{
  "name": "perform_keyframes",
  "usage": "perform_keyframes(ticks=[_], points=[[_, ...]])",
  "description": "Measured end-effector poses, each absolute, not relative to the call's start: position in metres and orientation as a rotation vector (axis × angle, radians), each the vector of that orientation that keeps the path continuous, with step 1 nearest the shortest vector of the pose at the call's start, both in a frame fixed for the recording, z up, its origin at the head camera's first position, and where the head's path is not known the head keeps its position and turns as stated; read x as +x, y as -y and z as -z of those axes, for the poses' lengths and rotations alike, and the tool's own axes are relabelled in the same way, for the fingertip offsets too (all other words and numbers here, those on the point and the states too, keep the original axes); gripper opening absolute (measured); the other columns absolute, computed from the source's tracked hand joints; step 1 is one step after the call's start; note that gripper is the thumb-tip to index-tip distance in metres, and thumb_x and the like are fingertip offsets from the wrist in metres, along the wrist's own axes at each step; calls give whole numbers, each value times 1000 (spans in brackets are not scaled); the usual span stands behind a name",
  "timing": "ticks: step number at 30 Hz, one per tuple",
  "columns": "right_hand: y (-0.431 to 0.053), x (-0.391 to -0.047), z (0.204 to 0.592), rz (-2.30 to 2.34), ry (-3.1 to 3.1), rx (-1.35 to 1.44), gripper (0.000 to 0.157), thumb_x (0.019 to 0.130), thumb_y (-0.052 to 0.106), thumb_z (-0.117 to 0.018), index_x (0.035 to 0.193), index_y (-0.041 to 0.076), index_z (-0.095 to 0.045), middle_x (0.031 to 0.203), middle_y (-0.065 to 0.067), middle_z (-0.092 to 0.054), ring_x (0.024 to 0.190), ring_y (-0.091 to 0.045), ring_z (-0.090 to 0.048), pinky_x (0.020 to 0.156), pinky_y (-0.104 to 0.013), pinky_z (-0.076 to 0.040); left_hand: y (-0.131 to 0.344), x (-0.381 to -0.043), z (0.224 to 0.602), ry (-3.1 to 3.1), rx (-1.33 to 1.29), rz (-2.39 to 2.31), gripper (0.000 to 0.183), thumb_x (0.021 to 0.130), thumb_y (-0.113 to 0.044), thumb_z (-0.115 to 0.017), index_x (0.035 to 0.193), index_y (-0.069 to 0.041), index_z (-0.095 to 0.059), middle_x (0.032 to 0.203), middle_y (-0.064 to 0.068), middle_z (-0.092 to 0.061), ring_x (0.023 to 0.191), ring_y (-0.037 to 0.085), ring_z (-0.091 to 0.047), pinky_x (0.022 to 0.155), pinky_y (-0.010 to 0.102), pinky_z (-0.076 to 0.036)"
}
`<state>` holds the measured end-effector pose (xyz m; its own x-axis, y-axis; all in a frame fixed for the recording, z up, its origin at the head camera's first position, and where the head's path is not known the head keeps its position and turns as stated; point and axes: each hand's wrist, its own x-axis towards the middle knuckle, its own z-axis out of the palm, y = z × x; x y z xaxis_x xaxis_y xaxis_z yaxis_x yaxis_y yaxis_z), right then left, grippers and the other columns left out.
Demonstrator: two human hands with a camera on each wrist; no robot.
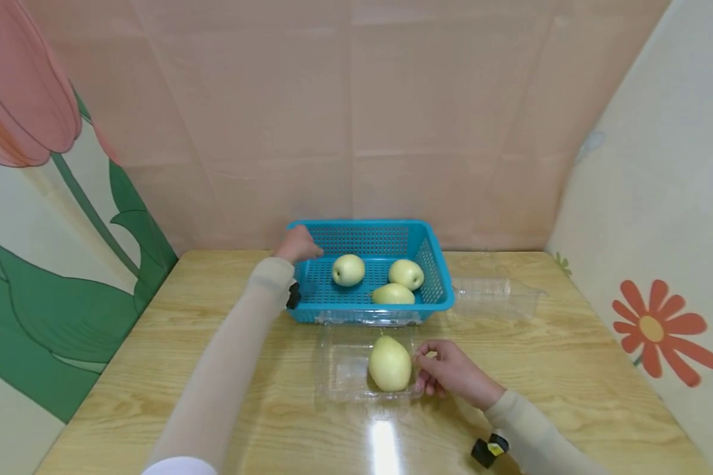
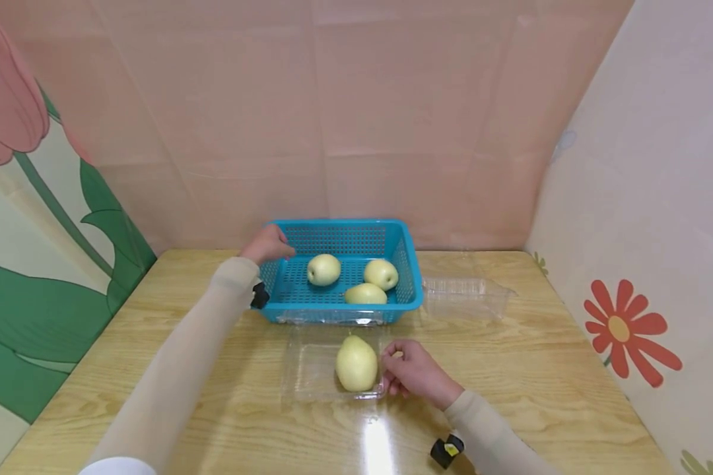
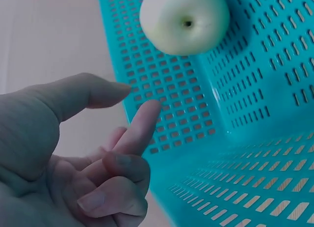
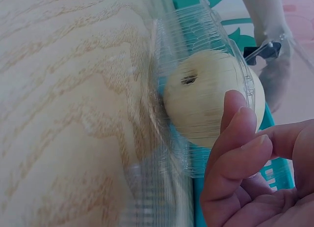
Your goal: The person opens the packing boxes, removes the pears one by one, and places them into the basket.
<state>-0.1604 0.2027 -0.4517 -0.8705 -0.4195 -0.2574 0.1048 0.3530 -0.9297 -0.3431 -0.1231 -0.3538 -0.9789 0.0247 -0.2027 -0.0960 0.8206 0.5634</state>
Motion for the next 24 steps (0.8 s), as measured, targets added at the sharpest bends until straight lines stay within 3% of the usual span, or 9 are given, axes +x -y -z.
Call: perform_keyframes(ticks=[4, 9, 16, 24], points=[[-203, -161, 452, 1531, -2171, -281, 27, 104, 20, -51, 107, -7, -55, 67, -7, -65, 53, -13, -56, 44, -22, -42, 123, -340, 353, -2770, -16, -880, 37, 91, -16, -65, 58, -11, -50, 81, 10, -73, 57, 16, -51, 56, 28, -38], [-204, -161, 453, 1528, -2173, -290, 26, 104, 20, -50, 107, -6, -55, 67, -7, -66, 53, -13, -56, 44, -22, -42, 122, -335, 351, -2751, 37, -848, 25, 91, -17, -64, 68, -6, -61, 100, 14, -75, 72, 18, -57, 67, 32, -43], [-204, -161, 453, 1525, -2174, -290, 25, 104, 20, -51, 106, -5, -55, 67, -7, -65, 53, -13, -56, 44, -22, -42, 122, -337, 352, -2695, 52, -795, 43, 92, -16, -63, 53, -12, -46, 100, 12, -75, 49, 12, -36, 55, 30, -34], [-204, -161, 454, 1525, -2174, -283, 26, 104, 20, -51, 106, -5, -55, 67, -7, -66, 53, -12, -56, 44, -22, -41, 124, -335, 352, -2682, 42, -782, 44, 90, -15, -64, 53, -13, -41, 102, 16, -75, 49, 12, -36, 54, 29, -31]])
